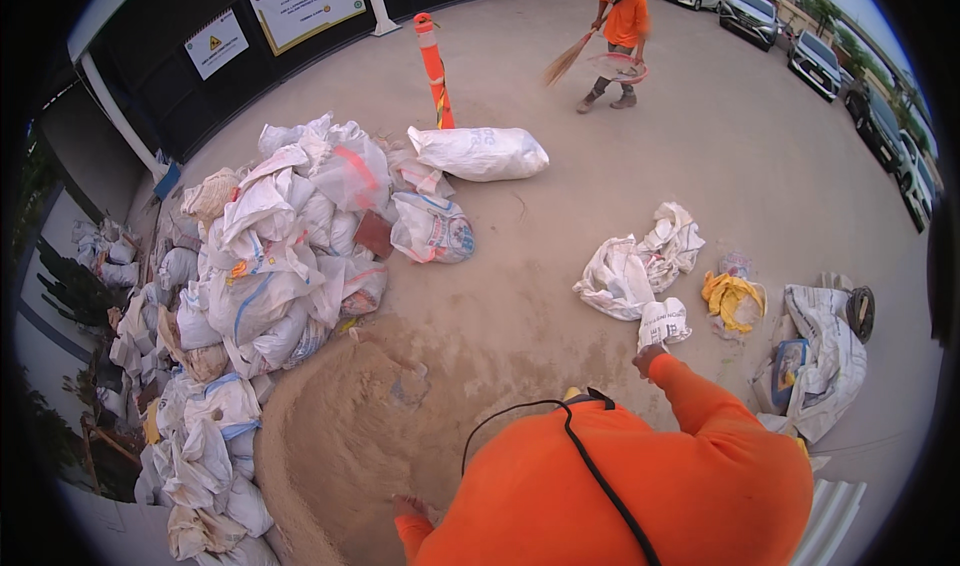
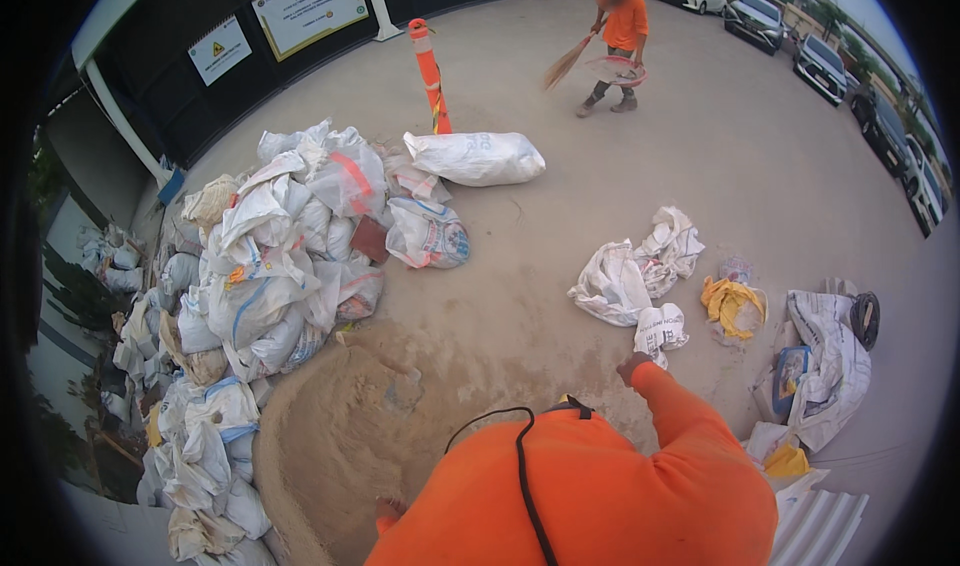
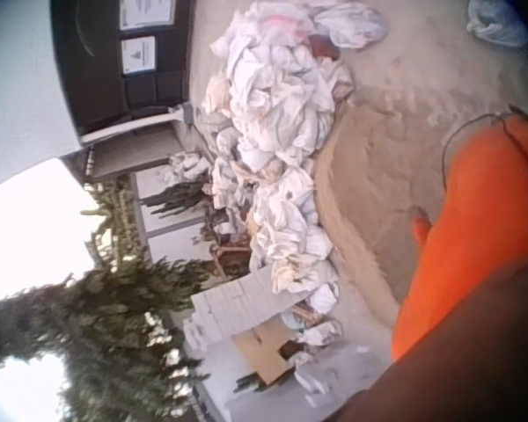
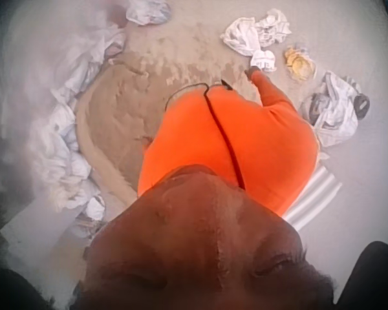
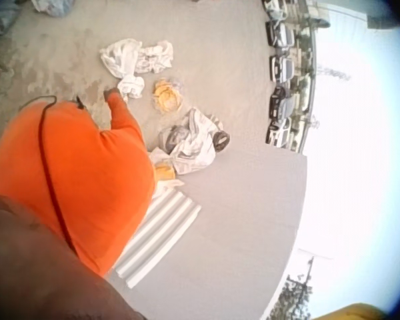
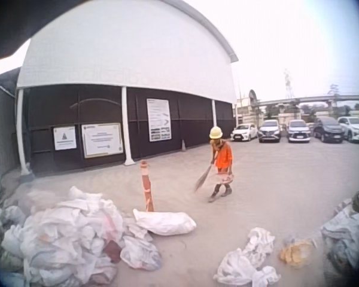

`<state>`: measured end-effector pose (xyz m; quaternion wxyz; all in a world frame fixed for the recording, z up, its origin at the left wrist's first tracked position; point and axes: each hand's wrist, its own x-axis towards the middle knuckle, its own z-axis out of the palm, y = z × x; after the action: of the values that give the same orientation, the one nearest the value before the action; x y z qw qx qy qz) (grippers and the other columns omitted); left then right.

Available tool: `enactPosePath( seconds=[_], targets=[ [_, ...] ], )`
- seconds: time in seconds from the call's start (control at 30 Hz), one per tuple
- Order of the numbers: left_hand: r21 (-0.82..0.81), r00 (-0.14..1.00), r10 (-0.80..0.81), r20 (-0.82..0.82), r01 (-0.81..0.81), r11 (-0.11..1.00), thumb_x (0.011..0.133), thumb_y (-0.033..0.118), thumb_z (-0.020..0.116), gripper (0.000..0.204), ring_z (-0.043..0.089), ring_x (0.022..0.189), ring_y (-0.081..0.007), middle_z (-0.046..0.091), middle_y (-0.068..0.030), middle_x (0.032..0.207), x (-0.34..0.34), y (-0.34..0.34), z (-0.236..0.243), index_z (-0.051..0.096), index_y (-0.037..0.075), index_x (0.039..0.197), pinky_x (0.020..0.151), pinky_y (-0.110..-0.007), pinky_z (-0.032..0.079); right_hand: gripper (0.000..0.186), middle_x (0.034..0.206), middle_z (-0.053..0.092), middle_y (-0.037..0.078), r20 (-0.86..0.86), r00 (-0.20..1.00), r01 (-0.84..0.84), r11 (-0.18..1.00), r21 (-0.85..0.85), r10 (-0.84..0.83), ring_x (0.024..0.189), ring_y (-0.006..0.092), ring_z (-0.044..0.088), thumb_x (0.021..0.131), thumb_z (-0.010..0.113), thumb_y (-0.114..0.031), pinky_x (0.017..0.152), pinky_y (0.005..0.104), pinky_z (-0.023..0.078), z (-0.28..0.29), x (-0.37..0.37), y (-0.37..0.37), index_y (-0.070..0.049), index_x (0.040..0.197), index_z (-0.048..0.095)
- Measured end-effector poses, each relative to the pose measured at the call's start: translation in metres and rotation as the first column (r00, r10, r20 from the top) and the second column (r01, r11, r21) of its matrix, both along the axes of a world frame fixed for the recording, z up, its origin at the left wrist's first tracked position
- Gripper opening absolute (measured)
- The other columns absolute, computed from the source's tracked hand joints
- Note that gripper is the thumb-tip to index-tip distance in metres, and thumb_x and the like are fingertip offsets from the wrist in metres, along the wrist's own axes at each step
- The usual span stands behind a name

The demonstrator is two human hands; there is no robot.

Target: The person scoops sand from a large pile using a shovel and fills white sacks. The person repeatedly positions the sack, shovels sand into it, and moves the filled sack aside.

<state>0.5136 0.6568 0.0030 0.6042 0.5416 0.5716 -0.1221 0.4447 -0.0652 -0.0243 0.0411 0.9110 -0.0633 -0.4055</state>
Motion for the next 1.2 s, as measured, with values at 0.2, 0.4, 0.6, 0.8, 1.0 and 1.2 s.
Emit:
enactPosePath(
  seconds=[0.2,0.4,0.6,0.8,1.0,1.2],
  targets=[
    [-0.046,0.979,-0.199,0.043,0.2,0.979,0.103,0.046,0.041,0.063,0.052,0.127,-0.0296,0.047,-0.0199,0.144,0.036,-0.048,-0.009,0.044,-0.005,0.14,0.103,-0.04,0.044,0.043,0.126,0.064,0.011,-0.019,0.932,0.359,0.911,0.201,-0.363,0.118,0.0264,0.061,0.085,0.073,-0.029,0.093,0.0429,0.052,-0.038,-0.043,-0.041,-0.011,0.123,0.065],
    [-0.058,0.742,-0.659,-0.123,0.657,0.752,0.102,0.043,0.043,0.057,0.055,0.114,-0.0284,0.052,-0.0185,0.133,0.023,-0.138,-0.022,0.047,-0.004,0.133,0.093,-0.04,0.046,0.031,0.124,0.066,0.01,-0.004,0.962,0.269,0.953,0.138,-0.271,0.09,0.026,0.072,0.093,0.061,-0.021,0.07,0.0354,0.06,-0.072,-0.135,-0.101,-0.006,0.12,0.067],
    [-0.038,0.379,-0.887,-0.263,0.915,0.402,0.101,0.041,0.045,0.05,0.058,0.102,-0.0272,0.057,-0.017,0.122,0.038,-0.169,-0.025,0.05,-0.003,0.125,0.082,-0.039,0.048,0.042,0.12,0.068,0.01,-0.156,0.857,0.499,0.866,0.022,-0.49,0.116,0.0264,0.062,0.082,0.075,-0.029,0.092,0.0403,0.052,-0.096,-0.209,-0.143,-0.009,0.117,0.066],
    [-0.035,0.233,-0.938,-0.258,0.968,0.25,0.099,0.038,0.048,0.044,0.061,0.09,-0.0259,0.061,-0.0155,0.112,0.112,-0.205,-0.044,0.054,-0.001,0.118,0.071,-0.039,0.049,0.043,0.116,0.069,0.011,-0.054,0.775,0.631,0.775,0.036,-0.629,0.108,0.0263,0.065,0.085,0.072,-0.037,0.082,0.0427,0.056,-0.082,-0.217,-0.164,-0.009,0.118,0.065],
    [0.081,0.402,-0.907,-0.123,0.915,0.395,0.098,0.036,0.049,0.036,0.06,0.068,-0.0233,0.065,-0.0119,0.089,0.224,-0.266,-0.072,0.057,0.002,0.106,0.055,-0.037,0.048,0.056,0.122,0.065,0.017,-0.393,-0.044,0.925,-0.186,0.331,-0.918,0.093,0.0295,0.07,0.094,0.056,-0.048,0.068,0.0395,0.057,0.038,-0.067,-0.078,-0.001,0.123,0.063],
    [-0.246,0.686,-0.727,0.033,0.71,0.659,0.098,0.039,0.051,0.037,0.063,0.08,-0.0267,0.065,-0.0101,0.092,0.327,-0.336,-0.098,0.061,0.005,0.109,0.065,-0.042,0.05,0.06,0.13,0.061,0.022,-0.346,0.324,0.943,0.273,0.188,-0.88,0.119,0.0365,0.06,0.094,0.055,-0.048,0.097,0.041,0.049,-0.035,-0.071,-0.1,0.003,0.126,0.061]
  ],
)
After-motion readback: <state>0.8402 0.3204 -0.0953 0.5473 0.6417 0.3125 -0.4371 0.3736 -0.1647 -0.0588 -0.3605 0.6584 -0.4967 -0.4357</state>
